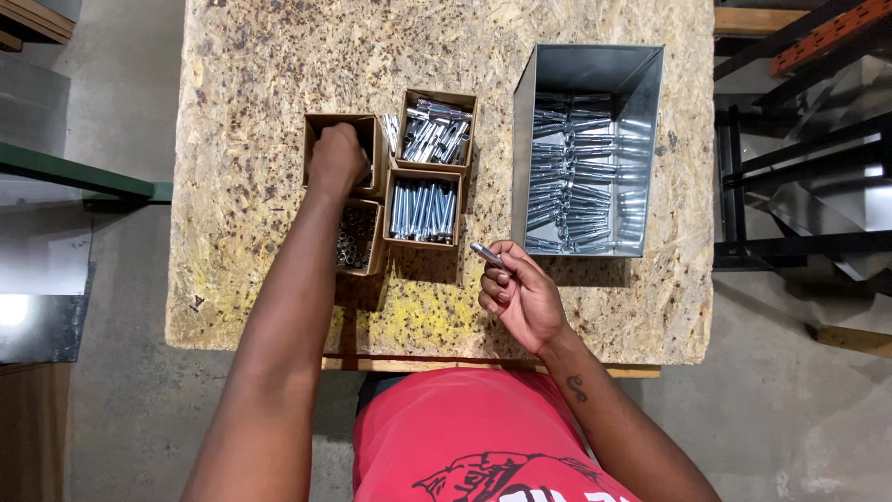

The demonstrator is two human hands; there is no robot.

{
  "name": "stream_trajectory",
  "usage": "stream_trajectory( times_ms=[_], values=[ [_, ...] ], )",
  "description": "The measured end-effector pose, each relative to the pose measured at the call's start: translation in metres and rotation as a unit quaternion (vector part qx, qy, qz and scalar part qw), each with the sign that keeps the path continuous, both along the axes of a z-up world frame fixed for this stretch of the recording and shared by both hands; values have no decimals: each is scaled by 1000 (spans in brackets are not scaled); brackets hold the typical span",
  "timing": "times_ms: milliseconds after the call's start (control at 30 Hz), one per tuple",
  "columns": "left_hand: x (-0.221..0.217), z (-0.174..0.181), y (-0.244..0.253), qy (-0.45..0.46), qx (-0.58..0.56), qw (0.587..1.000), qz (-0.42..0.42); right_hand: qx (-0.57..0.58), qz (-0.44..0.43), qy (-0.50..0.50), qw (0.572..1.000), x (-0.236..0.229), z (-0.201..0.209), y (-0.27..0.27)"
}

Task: The person repeatedly picks bolts from a metal bin and washers from a cardboard box, then threads the washers onto the bolts by hand. The assembled fasteners are placed back into the metal bin. The person continues this repetitive assembly cycle throughout the clip.

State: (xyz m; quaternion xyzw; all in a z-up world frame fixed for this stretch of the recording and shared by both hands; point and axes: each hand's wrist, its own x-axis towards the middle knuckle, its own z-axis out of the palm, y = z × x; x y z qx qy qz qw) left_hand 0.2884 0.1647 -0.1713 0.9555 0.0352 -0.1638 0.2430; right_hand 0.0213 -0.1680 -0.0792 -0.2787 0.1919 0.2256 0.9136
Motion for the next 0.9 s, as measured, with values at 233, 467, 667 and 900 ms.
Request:
stream_trajectory(
  times_ms=[233,467,667,900],
  values=[
    [-84,122,-19,-119,-300,934,151,13,-21,-2,1000,4,-4,12],
    [-180,173,-76,61,-610,782,112,28,-20,-12,999,7,-12,32],
    [-210,154,-87,126,-626,760,123,17,-13,-16,1000,4,-12,42],
    [-214,150,-51,-55,-466,880,76,43,9,-13,999,-7,-7,55]
  ],
)
